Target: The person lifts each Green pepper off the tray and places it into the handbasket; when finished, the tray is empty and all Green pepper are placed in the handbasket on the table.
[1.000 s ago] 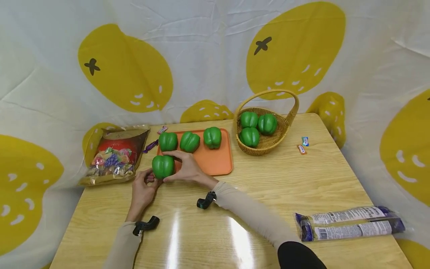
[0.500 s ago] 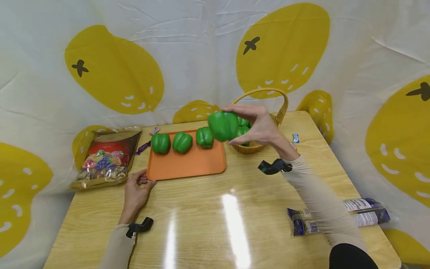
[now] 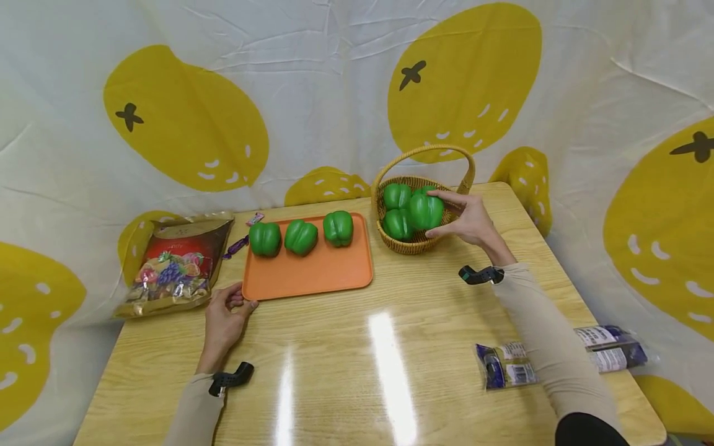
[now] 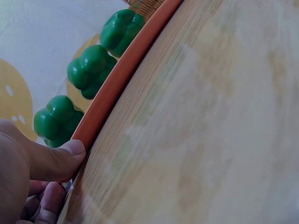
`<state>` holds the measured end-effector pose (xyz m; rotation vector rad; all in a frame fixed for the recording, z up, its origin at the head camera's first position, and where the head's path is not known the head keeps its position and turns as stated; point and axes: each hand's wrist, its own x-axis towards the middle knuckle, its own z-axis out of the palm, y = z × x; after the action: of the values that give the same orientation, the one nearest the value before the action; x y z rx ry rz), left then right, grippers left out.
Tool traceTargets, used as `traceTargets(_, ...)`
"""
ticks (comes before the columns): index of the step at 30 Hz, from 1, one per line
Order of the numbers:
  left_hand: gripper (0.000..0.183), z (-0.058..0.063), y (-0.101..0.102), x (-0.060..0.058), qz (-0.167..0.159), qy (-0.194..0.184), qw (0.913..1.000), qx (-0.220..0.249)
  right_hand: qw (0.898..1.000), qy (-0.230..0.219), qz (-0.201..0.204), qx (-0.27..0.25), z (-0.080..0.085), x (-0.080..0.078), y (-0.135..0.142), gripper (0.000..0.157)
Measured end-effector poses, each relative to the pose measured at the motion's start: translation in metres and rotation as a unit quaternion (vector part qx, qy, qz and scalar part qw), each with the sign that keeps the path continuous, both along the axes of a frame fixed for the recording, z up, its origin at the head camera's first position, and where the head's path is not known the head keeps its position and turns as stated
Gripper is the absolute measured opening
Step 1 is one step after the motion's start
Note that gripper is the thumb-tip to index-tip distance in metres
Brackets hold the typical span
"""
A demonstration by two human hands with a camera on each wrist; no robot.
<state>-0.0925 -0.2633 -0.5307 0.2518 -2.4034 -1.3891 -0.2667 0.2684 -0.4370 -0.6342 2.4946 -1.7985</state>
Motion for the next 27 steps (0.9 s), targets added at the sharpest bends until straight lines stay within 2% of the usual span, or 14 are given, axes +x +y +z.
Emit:
traceTargets(2, 0.053, 0.0, 0.001, 0.001, 0.0, -0.004, 1.0, 0.002, 1.0, -0.008, -0.005, 0.018, -0.007, -0.002, 0.003, 0.081)
traceTargets(8, 0.053, 0.0, 0.002, 0.001, -0.006, -0.001, 1.0, 0.006, 1.0, -0.014, 0.002, 0.021, -0.021, -0.006, 0.013, 0.084)
traceTargets(14, 0.053, 0.001, 0.001, -0.001, -0.005, 0.017, 0.9998, 0.009, 0.999, -0.019, 0.036, 0.024, -0.021, -0.009, 0.015, 0.085)
traceTargets(18, 0.053, 0.001, 0.001, -0.001, -0.003, 0.007, 0.9999, 0.008, 0.998, -0.012, 0.056, 0.029, -0.019, -0.01, 0.018, 0.09)
traceTargets(20, 0.053, 0.001, 0.001, 0.0, -0.002, 0.002, 0.9999, 0.011, 0.998, -0.004, 0.06, 0.016, -0.015, -0.009, 0.017, 0.093)
traceTargets(23, 0.053, 0.0, 0.001, 0.001, -0.002, -0.002, 1.0, 0.009, 0.995, 0.029, 0.082, -0.05, -0.001, -0.003, 0.011, 0.098)
traceTargets(25, 0.053, 0.0, 0.001, 0.001, -0.001, -0.001, 1.0, 0.005, 0.986, 0.06, 0.105, -0.111, 0.019, 0.003, -0.001, 0.103)
traceTargets(27, 0.053, 0.0, 0.001, 0.001, -0.002, 0.002, 1.0, 0.0, 0.969, 0.097, 0.146, -0.177, 0.043, 0.01, -0.017, 0.108)
